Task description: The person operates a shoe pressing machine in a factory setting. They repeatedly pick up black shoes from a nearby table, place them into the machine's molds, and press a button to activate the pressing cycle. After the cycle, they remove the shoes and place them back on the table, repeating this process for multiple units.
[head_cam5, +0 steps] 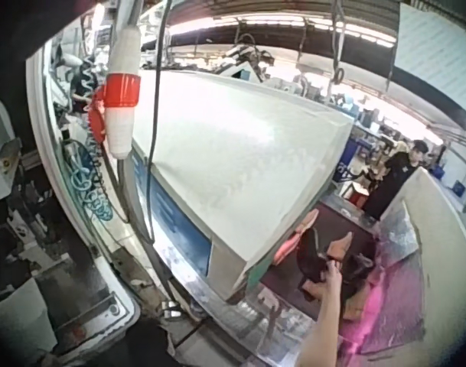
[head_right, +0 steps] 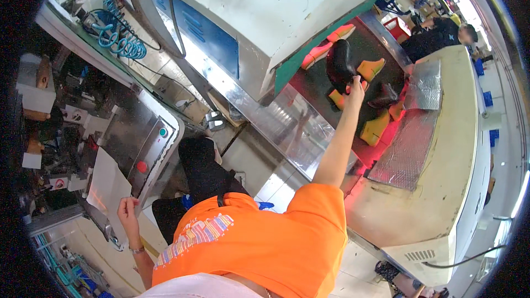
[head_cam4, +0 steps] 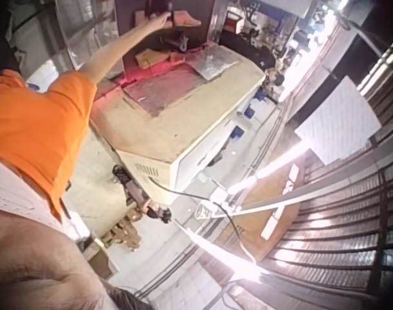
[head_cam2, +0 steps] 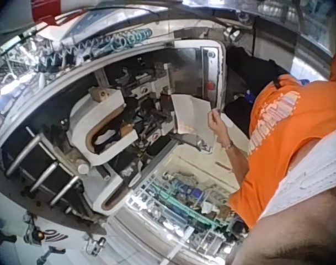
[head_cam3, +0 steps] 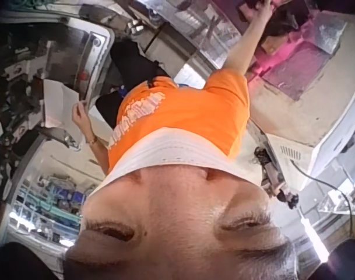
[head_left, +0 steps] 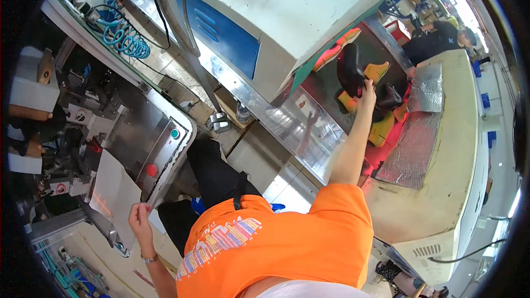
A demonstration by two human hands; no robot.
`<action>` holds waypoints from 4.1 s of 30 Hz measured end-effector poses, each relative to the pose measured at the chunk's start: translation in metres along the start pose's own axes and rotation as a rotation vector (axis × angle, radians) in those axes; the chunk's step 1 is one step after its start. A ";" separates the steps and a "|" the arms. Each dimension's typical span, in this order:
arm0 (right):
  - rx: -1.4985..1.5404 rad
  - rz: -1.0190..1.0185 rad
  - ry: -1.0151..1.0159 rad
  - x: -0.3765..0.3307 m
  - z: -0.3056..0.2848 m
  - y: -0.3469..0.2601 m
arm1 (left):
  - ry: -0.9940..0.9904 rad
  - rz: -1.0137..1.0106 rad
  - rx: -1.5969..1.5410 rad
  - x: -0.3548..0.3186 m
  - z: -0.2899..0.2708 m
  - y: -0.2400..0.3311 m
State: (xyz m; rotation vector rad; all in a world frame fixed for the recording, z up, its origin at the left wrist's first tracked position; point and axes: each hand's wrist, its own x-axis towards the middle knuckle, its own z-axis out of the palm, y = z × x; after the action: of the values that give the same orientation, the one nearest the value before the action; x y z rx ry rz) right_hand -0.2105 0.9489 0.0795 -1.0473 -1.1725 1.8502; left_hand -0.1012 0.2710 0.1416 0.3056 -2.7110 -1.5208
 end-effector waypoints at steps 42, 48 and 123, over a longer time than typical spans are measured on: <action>-0.260 -0.702 -2.473 -0.615 0.296 0.006 | -0.586 0.003 -0.265 0.013 -0.229 0.050; -0.584 -0.109 -3.122 -0.671 0.333 0.042 | -0.514 0.026 -0.102 -0.008 -0.257 0.053; 0.268 1.110 -1.753 -0.782 0.375 0.204 | 1.105 0.832 0.735 0.012 -0.332 0.062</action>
State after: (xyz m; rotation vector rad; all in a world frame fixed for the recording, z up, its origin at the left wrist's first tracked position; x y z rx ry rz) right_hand -0.2367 0.0658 0.1934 0.6566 -0.9682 3.8715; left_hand -0.0864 0.0206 0.3679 -0.0241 -1.8829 -0.0131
